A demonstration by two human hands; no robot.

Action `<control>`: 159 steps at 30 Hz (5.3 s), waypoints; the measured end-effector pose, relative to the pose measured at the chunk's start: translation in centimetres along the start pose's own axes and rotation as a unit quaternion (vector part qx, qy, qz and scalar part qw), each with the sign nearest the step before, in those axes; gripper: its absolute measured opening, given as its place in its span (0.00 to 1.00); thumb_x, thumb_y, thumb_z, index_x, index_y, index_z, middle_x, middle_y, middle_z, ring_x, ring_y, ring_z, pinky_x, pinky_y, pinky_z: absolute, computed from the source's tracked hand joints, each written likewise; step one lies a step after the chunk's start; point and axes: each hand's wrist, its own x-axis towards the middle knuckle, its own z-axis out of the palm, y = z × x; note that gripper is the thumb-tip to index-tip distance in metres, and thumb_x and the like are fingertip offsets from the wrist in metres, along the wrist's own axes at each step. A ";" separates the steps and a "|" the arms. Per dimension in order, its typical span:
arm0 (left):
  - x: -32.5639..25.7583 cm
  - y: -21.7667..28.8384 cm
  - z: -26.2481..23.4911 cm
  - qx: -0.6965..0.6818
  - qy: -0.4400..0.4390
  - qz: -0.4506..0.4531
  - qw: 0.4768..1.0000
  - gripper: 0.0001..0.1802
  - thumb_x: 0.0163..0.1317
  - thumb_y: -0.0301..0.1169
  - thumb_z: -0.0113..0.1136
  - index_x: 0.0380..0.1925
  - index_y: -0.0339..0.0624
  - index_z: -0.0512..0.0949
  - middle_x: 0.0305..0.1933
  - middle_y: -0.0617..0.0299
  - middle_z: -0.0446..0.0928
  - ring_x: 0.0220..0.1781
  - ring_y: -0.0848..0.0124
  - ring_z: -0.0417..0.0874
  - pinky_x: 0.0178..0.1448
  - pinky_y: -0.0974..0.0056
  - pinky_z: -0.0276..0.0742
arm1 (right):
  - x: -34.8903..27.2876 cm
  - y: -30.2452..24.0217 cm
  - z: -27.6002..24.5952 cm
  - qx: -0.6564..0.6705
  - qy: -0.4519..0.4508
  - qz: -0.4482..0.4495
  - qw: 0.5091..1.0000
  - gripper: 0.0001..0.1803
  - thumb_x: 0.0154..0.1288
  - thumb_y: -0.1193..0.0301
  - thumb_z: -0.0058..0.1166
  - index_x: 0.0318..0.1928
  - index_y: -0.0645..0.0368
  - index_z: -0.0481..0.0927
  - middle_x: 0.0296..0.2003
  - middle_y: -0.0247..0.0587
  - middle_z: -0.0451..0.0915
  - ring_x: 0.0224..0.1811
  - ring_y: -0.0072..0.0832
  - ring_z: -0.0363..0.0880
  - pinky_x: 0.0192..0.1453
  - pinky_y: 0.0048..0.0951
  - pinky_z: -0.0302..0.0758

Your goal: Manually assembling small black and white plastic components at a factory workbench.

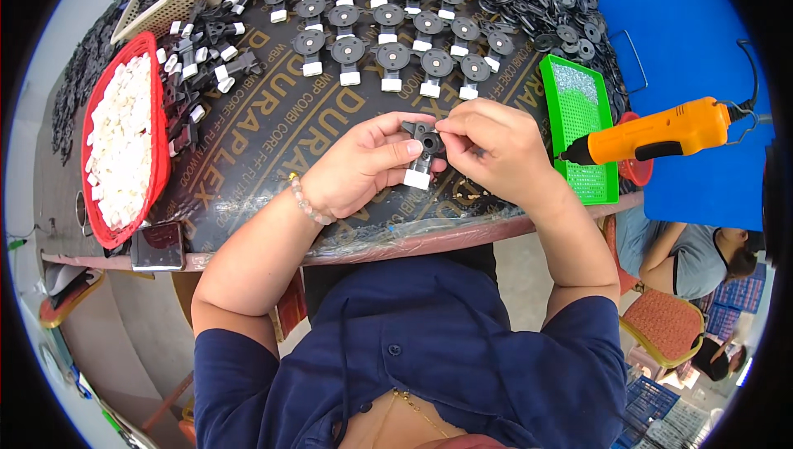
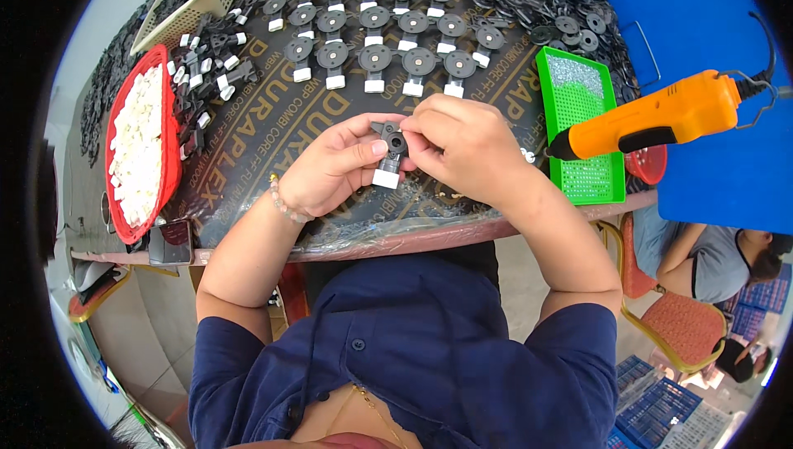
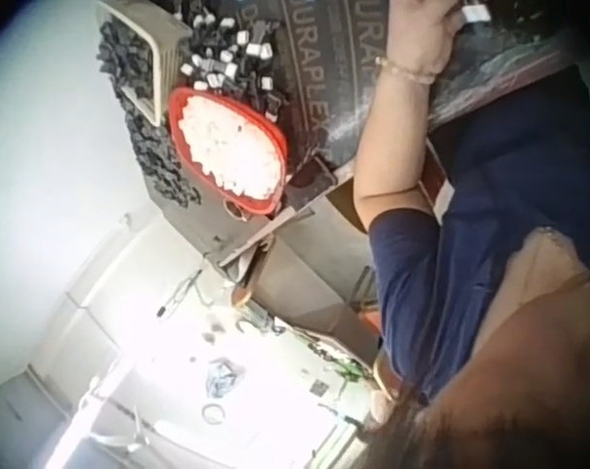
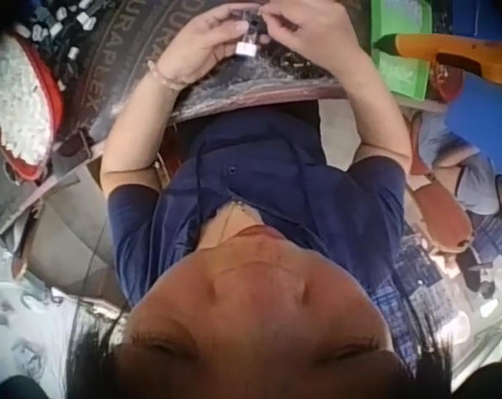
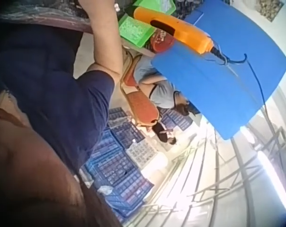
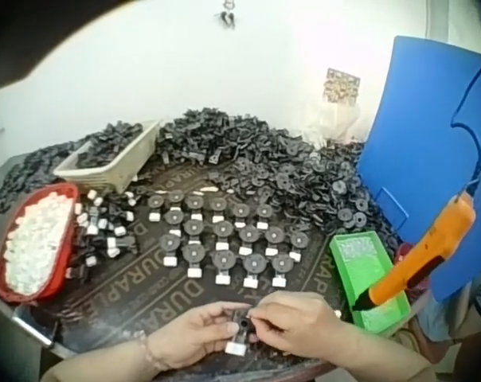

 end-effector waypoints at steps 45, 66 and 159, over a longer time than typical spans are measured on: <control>0.0 0.0 -0.4 -0.026 0.009 0.037 0.999 0.25 0.74 0.25 0.52 0.69 0.34 0.65 0.57 0.55 0.79 0.58 0.68 0.83 0.64 0.61 0.79 | 2.9 1.1 0.0 -0.094 -0.078 -0.166 0.979 0.11 0.45 0.79 0.69 0.33 0.59 0.84 0.32 0.38 0.83 0.32 0.35 0.83 0.35 0.34 0.79; 0.4 0.0 -1.0 -0.069 0.019 0.032 0.997 0.22 0.72 0.23 0.48 0.64 0.34 0.70 0.54 0.53 0.80 0.53 0.64 0.86 0.60 0.60 0.82 | 1.6 1.0 0.7 -0.055 -0.004 -0.110 0.992 0.11 0.50 0.80 0.68 0.37 0.60 0.83 0.35 0.40 0.83 0.35 0.36 0.84 0.40 0.35 0.81; 0.3 1.4 -1.4 -0.058 0.132 0.105 0.984 0.23 0.78 0.32 0.40 0.66 0.32 0.69 0.55 0.45 0.80 0.52 0.59 0.84 0.58 0.57 0.80 | -3.5 2.0 -0.8 -0.070 -0.193 0.180 0.962 0.28 0.52 0.72 0.74 0.54 0.62 0.80 0.47 0.45 0.77 0.48 0.41 0.80 0.52 0.35 0.78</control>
